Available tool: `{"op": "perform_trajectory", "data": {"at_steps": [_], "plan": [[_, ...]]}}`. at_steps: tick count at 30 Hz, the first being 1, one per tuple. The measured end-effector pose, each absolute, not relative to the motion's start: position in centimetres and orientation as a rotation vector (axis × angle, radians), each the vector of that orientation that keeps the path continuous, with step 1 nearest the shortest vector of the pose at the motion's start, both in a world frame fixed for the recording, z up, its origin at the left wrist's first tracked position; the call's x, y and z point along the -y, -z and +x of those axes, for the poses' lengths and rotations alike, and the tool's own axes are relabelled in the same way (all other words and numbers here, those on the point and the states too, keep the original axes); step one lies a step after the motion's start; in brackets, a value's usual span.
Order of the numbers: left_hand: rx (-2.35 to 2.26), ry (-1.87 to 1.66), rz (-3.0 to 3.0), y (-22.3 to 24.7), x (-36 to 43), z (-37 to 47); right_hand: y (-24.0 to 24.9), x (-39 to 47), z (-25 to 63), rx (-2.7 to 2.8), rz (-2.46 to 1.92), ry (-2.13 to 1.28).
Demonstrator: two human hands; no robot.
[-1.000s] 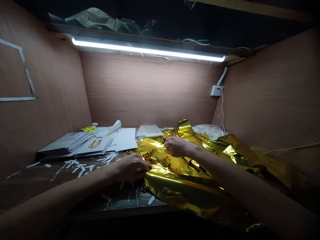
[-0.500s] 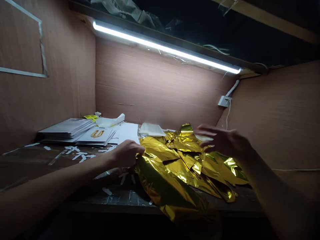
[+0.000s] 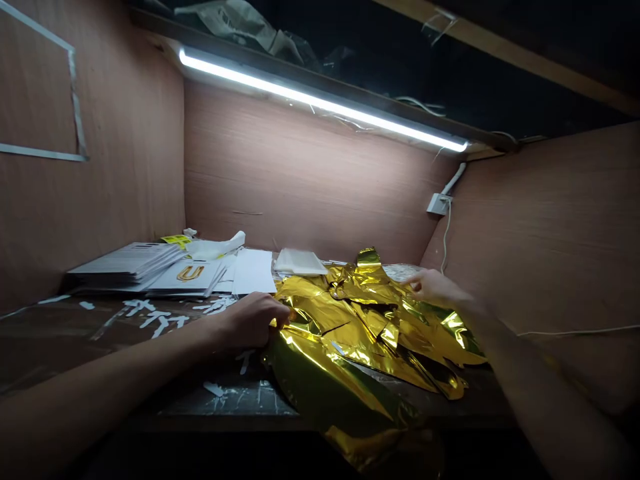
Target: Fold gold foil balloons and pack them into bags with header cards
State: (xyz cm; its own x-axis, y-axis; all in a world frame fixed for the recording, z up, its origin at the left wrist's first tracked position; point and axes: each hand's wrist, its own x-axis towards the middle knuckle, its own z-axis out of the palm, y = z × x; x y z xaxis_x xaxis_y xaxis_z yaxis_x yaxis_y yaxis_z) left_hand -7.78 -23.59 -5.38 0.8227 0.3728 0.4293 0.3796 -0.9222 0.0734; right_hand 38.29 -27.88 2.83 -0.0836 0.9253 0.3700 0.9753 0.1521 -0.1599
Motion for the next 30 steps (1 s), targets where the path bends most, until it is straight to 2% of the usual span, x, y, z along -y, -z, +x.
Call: {"op": "perform_trajectory", "data": {"at_steps": [11,15,18,19,26,30], "plan": [[0.531,0.714,-3.049,4.9,24.3,-7.4,-0.9,27.5,37.2,1.925,-1.536,-0.056],[0.527,0.766,-3.065,5.0,24.2,-7.3,-0.3,28.5,32.5,2.004,-1.515,0.000],[0.420,0.832,-3.098,5.1,24.0,-7.5,0.0,31.6,26.9,2.225,-1.366,-0.273],[0.393,0.860,-3.106,5.1,23.9,-7.6,0.4,33.0,24.9,2.263,-1.311,-0.272],[0.455,1.290,-2.933,5.4,24.1,-7.7,7.2,40.0,13.6,2.195,-1.251,0.412],[0.527,1.402,-2.902,5.7,25.5,-7.6,8.9,39.7,10.8,2.125,-1.263,0.543]]}}
